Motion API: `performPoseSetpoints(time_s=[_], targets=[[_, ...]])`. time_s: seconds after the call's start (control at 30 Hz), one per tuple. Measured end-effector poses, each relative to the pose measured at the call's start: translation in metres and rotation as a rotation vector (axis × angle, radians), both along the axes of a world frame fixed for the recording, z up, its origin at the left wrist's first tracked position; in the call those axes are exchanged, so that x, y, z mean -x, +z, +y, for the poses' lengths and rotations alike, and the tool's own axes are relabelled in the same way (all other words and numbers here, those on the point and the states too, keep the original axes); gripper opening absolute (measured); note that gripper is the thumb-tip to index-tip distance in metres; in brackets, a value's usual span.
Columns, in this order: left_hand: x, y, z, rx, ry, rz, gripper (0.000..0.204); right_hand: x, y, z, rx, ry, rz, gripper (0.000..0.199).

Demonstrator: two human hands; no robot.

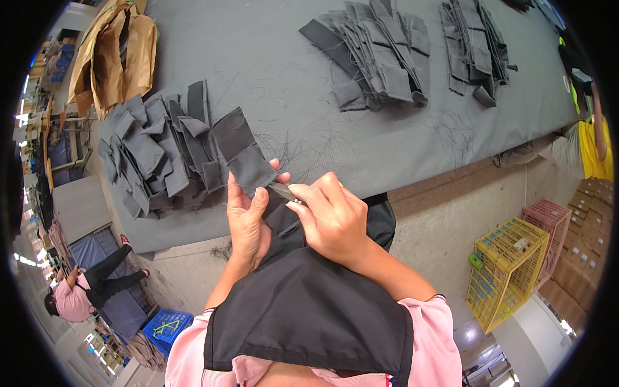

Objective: Using small snips to trim excess threads and tidy the edges of black fabric strips.

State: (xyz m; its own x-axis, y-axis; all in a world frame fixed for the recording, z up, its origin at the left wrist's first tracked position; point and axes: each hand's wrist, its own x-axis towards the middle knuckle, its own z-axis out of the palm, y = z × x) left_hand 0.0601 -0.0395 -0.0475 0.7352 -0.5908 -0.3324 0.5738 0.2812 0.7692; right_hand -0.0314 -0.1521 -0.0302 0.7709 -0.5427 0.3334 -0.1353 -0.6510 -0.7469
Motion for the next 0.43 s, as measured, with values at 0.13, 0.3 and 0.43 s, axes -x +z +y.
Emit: performPoseSetpoints(time_s=[0.13, 0.3, 0.43], targets=[[0.0015, 0.0007, 0.0001, -0.01, 0.002, 0.0, 0.048, -0.0059, -0.0003, -0.0006, 0.048, 0.045, -0.013, 0.028], [0.0014, 0.0009, -0.0011, -0.016, -0.006, -0.012, 0.049, -0.0072, -0.003, 0.001, 0.064, 0.045, -0.013, 0.028], [0.0009, -0.0002, 0.0002, -0.036, -0.037, -0.002, 0.053, -0.0037, -0.0032, 0.0028, -0.055, 0.005, -0.002, 0.027]])
